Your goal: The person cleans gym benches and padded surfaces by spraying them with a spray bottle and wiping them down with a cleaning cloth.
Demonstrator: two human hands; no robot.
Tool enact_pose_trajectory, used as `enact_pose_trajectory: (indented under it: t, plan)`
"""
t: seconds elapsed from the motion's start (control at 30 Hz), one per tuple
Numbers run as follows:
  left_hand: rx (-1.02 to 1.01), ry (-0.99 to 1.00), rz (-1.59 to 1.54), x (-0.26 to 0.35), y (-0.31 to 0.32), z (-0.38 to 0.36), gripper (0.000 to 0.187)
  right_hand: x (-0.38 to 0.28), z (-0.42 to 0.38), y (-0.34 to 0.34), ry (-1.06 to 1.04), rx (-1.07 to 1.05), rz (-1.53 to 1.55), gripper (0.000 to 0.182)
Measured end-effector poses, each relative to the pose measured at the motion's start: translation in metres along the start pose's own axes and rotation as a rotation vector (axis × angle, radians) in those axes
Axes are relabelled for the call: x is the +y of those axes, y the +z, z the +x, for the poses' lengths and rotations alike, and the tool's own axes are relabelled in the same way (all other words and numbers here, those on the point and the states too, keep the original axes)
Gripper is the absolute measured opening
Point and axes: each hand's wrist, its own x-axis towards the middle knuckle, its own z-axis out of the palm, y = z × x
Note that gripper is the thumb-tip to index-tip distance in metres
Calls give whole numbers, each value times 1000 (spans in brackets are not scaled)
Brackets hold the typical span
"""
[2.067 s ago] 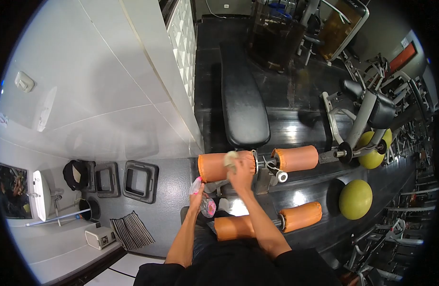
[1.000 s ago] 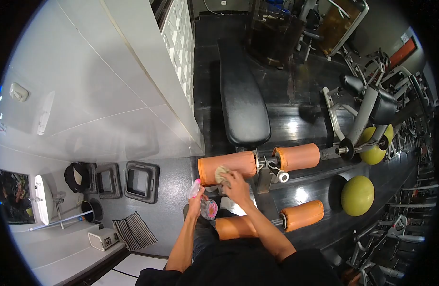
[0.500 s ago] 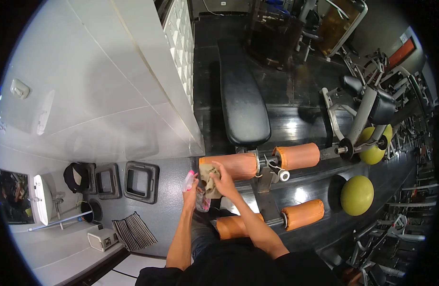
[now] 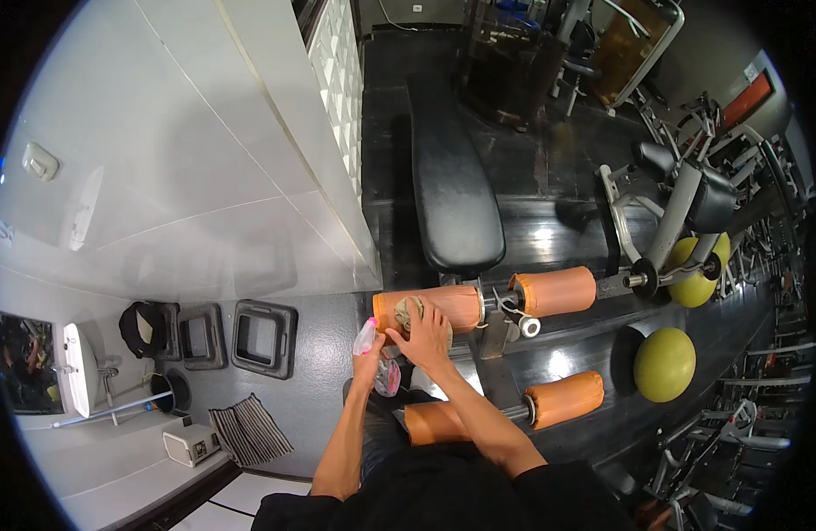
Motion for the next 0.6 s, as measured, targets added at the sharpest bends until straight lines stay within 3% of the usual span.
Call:
enact_pose_trajectory:
  t: [0.17, 0.23, 0.27, 0.33, 0.43, 0.47, 0.53, 0.6]
  plan:
    - [28, -36, 91, -3, 3, -9, 20, 42, 0, -8, -35, -176, -21, 59]
    - [19, -32, 104, -4, 3, -14, 18, 58, 0, -22, 164, -213, -128, 58]
    - [13, -29, 116, -5, 2, -17, 17, 65, -1, -27, 162, -216, -127, 58]
    - [-4, -37, 119, -5, 1, -20, 17, 75, -3, -29, 280, 109, -72, 50]
    - [-22, -37, 121, -7, 1, -23, 16, 53, 2, -6, 221, 256, -138, 44]
    - [-24, -35, 119, -8, 1, -23, 15, 38, 2, -3, 248, 34, 21, 41]
    - [-31, -41, 99, -12, 0, -22, 19, 11, 3, 18, -10, -102, 125, 42]
    - [-38, -46, 75, -20, 0, -22, 22, 0, 5, 19, -60, -163, 180, 41]
